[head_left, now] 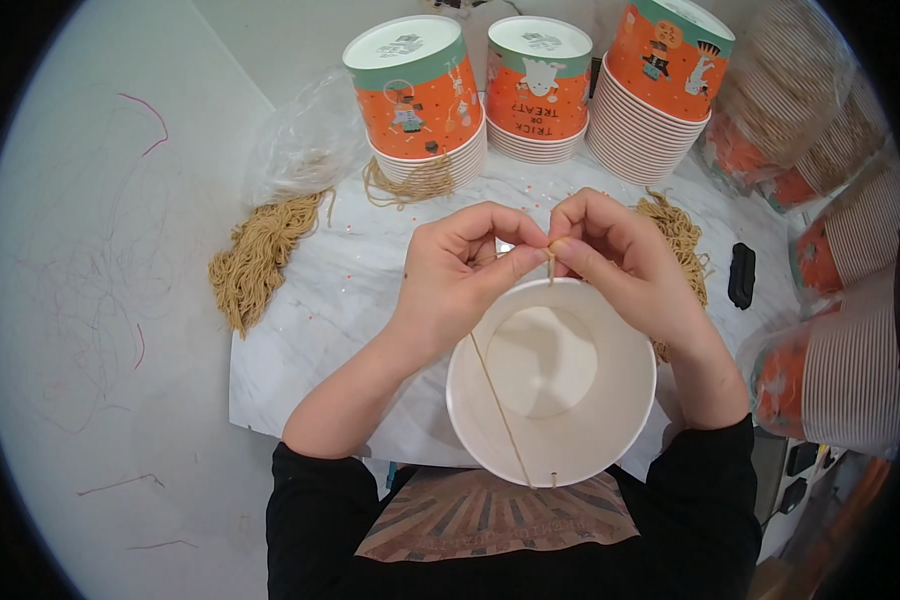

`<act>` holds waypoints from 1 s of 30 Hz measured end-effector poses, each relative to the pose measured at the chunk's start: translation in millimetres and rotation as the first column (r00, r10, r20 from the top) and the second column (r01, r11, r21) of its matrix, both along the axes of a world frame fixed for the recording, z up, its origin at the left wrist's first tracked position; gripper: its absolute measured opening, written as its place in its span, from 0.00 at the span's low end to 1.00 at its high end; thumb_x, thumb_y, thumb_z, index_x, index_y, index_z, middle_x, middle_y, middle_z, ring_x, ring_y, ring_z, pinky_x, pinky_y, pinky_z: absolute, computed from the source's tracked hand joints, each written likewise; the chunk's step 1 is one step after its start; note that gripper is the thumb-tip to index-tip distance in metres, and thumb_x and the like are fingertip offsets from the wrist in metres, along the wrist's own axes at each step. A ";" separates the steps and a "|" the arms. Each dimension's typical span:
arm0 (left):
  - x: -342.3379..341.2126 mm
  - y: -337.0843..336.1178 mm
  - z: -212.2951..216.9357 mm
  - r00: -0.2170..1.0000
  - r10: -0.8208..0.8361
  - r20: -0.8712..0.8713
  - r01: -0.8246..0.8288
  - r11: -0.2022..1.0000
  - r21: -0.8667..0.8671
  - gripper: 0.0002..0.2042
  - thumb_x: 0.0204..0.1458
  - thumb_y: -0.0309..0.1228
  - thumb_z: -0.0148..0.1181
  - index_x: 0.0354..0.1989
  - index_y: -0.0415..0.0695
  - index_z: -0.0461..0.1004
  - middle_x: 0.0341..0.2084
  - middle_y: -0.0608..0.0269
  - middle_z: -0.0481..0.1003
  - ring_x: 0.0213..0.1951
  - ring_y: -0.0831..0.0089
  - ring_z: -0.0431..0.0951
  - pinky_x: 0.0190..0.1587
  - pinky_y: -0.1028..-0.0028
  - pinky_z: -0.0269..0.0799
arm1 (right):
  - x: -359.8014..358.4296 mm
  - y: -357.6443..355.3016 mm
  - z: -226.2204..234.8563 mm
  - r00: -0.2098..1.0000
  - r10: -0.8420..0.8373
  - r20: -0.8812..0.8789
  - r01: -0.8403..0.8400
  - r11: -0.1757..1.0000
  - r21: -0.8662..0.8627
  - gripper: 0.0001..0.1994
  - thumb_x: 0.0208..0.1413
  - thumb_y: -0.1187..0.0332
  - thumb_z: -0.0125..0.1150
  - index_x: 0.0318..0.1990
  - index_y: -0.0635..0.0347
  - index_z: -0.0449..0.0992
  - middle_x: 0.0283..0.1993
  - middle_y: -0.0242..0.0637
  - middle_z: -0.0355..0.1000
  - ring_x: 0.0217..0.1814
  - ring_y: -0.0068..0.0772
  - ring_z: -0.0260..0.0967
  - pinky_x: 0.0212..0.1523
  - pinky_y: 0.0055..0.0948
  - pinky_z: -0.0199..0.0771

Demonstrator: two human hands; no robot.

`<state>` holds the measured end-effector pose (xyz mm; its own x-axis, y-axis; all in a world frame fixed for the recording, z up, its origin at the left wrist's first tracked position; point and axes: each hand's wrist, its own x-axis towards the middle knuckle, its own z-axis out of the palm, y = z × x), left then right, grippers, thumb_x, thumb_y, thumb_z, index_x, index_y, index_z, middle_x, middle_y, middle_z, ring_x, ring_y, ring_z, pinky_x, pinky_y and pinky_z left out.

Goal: Assembling Halloween-themed paper buckets by attaching string handles through pre-punched holes.

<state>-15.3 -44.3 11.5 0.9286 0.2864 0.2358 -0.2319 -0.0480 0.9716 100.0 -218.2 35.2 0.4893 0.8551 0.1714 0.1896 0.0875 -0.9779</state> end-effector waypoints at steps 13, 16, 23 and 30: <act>1.0 -4.7 2.1 0.997 0.058 -0.044 -0.056 0.997 0.047 0.05 0.54 0.22 0.68 0.38 0.39 0.81 0.22 0.80 0.74 0.20 0.93 0.54 0.23 0.84 0.51 | 0.7 -0.8 -3.3 0.928 -0.097 0.359 0.113 0.993 -0.024 0.04 0.62 0.74 0.61 0.40 0.65 0.73 0.34 0.33 0.73 0.34 0.23 0.70 0.37 0.24 0.70; 0.7 -4.1 0.5 0.995 0.094 -0.044 -0.090 0.992 0.087 0.05 0.53 0.22 0.67 0.38 0.39 0.81 0.23 0.79 0.75 0.19 0.94 0.54 0.22 0.84 0.52 | -3.5 0.5 -3.3 0.891 -0.134 0.433 0.148 0.989 0.002 0.05 0.61 0.75 0.61 0.41 0.66 0.74 0.34 0.38 0.74 0.35 0.30 0.73 0.36 0.28 0.72; 0.5 -4.2 1.0 0.989 0.148 -0.022 -0.146 0.987 0.069 0.07 0.52 0.22 0.68 0.38 0.39 0.78 0.29 0.74 0.78 0.19 0.95 0.54 0.21 0.85 0.51 | -4.5 0.2 -0.8 0.854 -0.140 0.501 0.142 0.989 0.035 0.05 0.59 0.75 0.62 0.40 0.66 0.77 0.36 0.42 0.76 0.36 0.37 0.77 0.35 0.31 0.74; 0.6 1.0 2.2 0.994 0.092 -0.058 -0.087 0.993 0.079 0.08 0.52 0.20 0.69 0.34 0.41 0.73 0.27 0.75 0.74 0.20 0.95 0.55 0.22 0.86 0.50 | 0.8 1.0 -3.7 0.822 -0.124 0.555 0.161 0.987 -0.018 0.06 0.60 0.72 0.63 0.40 0.64 0.76 0.35 0.40 0.76 0.37 0.35 0.74 0.39 0.28 0.72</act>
